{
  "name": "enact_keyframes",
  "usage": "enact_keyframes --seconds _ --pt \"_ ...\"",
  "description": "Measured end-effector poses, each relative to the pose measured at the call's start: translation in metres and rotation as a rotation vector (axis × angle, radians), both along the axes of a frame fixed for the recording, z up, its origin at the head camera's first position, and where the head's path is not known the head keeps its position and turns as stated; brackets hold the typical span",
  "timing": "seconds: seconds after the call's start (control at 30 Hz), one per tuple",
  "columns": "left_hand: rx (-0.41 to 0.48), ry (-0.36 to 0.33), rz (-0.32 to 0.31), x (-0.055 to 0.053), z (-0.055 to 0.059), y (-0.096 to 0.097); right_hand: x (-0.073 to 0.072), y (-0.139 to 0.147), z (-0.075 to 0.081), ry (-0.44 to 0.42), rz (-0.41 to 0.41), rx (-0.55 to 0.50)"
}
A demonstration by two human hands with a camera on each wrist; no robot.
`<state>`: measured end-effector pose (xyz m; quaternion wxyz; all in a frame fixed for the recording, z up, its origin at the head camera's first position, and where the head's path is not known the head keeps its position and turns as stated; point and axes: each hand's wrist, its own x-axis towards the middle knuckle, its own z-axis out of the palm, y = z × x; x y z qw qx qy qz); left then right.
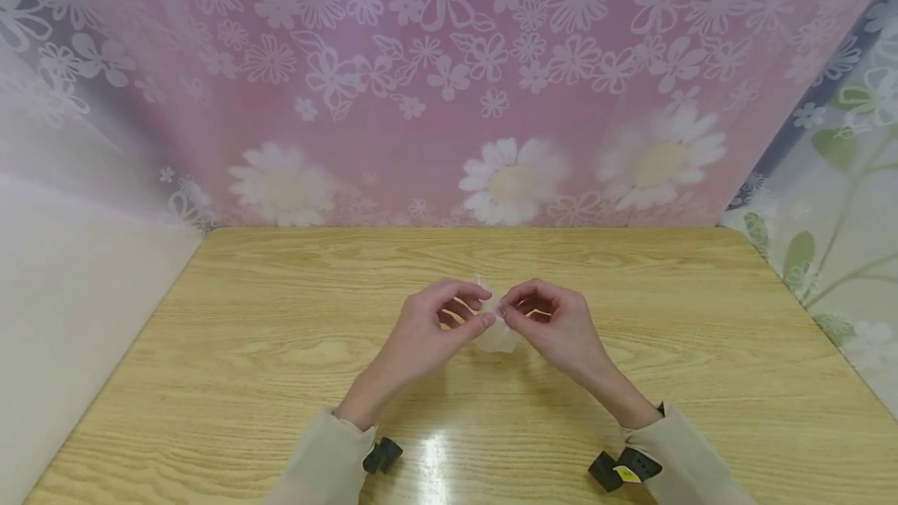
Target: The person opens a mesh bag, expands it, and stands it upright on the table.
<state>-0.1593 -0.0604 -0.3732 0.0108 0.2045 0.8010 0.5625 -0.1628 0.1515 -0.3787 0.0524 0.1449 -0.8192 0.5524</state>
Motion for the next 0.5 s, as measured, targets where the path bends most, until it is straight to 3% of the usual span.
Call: enact_keyframes --seconds 0.13,0.3,0.5 --pt "-0.022 -0.035 0.001 0.0008 -0.0015 0.0013 0.0002 0.0002 -0.0014 -0.003 0.004 0.022" --pt "-0.025 -0.029 0.006 0.0001 -0.0042 0.0028 -0.0005 -0.0004 -0.0028 0.017 0.018 0.029" --pt "-0.021 -0.039 0.062 -0.0018 -0.0054 0.0015 -0.0007 -0.0024 -0.003 0.029 0.006 0.039"
